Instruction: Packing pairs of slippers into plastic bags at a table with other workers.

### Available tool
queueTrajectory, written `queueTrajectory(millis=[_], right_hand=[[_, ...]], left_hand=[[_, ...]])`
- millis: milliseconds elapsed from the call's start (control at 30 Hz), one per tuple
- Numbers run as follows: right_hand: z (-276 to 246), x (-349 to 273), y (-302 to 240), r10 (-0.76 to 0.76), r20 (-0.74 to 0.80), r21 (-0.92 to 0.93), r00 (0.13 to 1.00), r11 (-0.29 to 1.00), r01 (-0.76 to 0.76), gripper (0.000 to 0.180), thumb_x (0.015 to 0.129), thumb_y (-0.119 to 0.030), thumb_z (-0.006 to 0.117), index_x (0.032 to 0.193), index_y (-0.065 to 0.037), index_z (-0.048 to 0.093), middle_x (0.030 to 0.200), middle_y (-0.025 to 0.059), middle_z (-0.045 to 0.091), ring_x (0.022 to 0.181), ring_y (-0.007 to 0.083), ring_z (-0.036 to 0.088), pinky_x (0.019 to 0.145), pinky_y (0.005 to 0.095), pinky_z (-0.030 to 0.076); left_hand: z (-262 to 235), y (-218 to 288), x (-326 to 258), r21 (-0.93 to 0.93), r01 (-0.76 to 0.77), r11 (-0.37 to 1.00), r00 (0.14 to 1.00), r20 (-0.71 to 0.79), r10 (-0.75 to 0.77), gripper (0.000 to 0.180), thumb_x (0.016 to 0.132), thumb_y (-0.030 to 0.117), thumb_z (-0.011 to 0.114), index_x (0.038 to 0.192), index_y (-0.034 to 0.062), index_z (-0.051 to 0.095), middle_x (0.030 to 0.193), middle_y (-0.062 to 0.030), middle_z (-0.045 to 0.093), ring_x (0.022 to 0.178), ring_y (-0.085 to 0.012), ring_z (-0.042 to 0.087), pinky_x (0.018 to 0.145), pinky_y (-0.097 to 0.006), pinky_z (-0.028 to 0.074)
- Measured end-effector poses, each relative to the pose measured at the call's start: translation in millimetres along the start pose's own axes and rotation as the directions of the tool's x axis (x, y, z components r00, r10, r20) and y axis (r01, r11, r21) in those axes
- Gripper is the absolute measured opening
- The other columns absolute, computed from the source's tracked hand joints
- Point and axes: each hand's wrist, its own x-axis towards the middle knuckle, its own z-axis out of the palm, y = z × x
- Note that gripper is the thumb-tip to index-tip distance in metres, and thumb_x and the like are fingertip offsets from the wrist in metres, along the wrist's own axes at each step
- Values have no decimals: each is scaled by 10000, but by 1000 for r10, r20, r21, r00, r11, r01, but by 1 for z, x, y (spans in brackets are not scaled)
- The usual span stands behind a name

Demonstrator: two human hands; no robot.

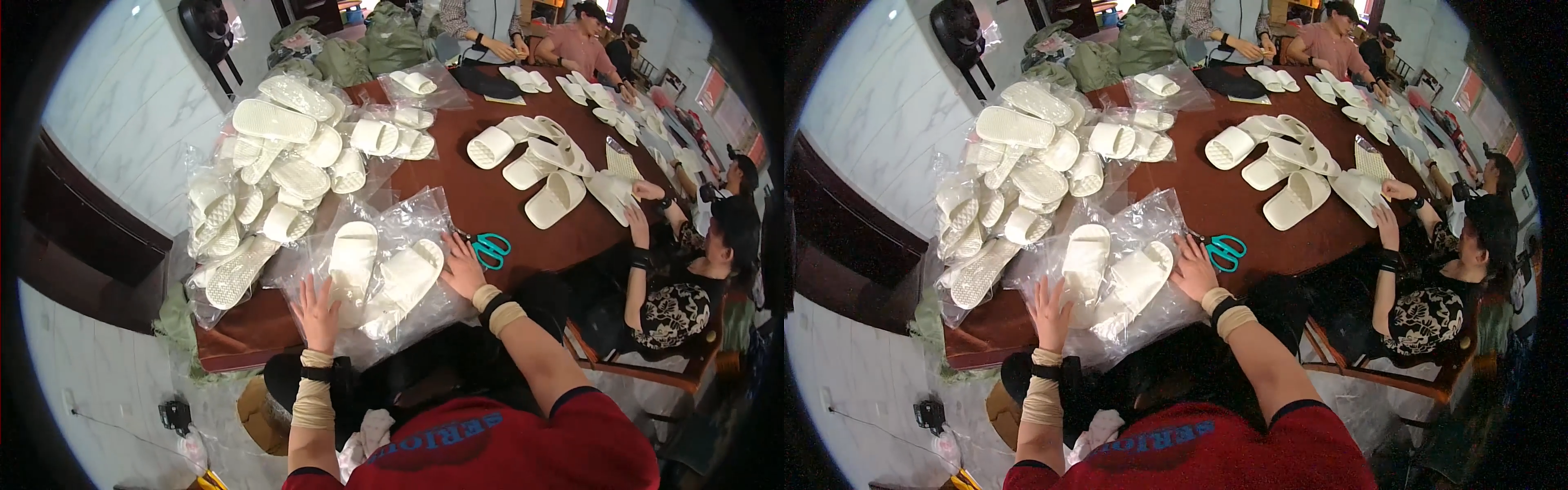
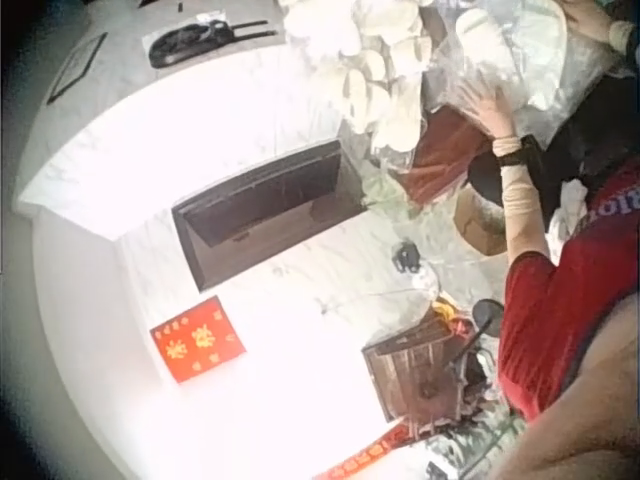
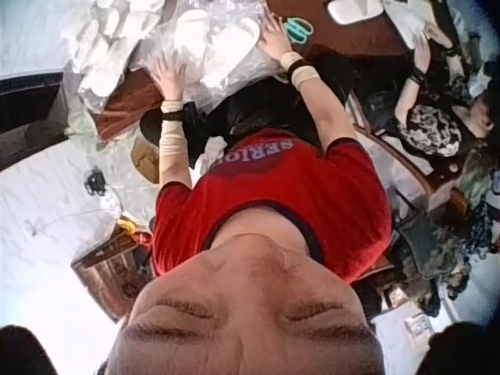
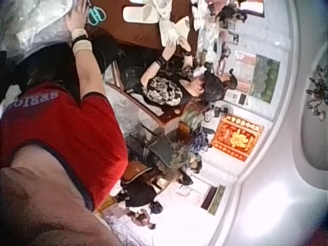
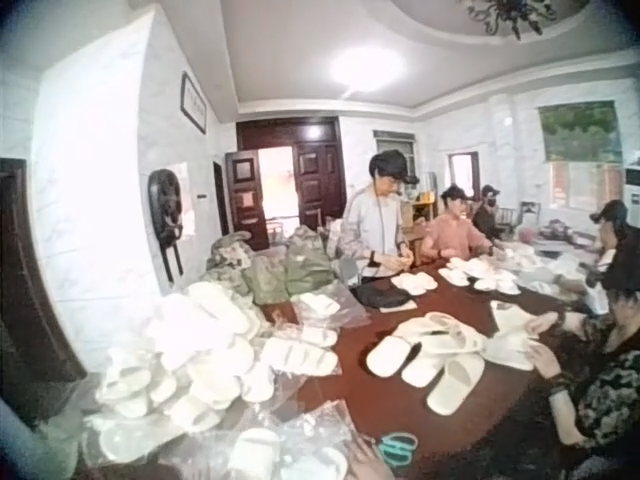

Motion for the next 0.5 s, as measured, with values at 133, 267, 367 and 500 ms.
queueTrajectory(millis=[133,267,367,500], right_hand=[[-20,17,24,-90,149,433,985,901,17,285,836,-219,625,1079,-93,704,1513,141,370,1397,375,319,1126,433,316],[-67,38,5,168,-102,104,981,982,-157,116,825,-104,592,888,-80,687,901,114,694,923,328,636,797,422,506],[-78,58,-30,63,-229,208,971,978,-14,113,841,-110,576,889,-90,677,932,130,689,903,337,641,791,433,509],[-42,91,-61,163,34,91,986,982,-166,281,902,-338,562,960,-86,673,891,155,686,864,363,648,741,461,492]], left_hand=[[4,-32,-3,-279,-14,960,1000,8,17,559,772,-10,690,1308,103,576,1471,-206,407,1358,-422,368,1105,-468,332],[-39,-22,-9,-157,12,988,996,-83,-25,581,760,9,713,1313,110,567,1481,-164,386,1383,-373,336,1091,-446,334],[-64,-11,-27,-331,123,936,950,-233,-207,545,780,24,714,1300,80,561,1463,-163,401,1358,-360,360,1081,-421,352],[-69,-2,-60,-424,270,865,884,-247,-397,505,816,70,720,1287,44,539,1365,-170,472,1229,-348,474,1016,-402,398]])
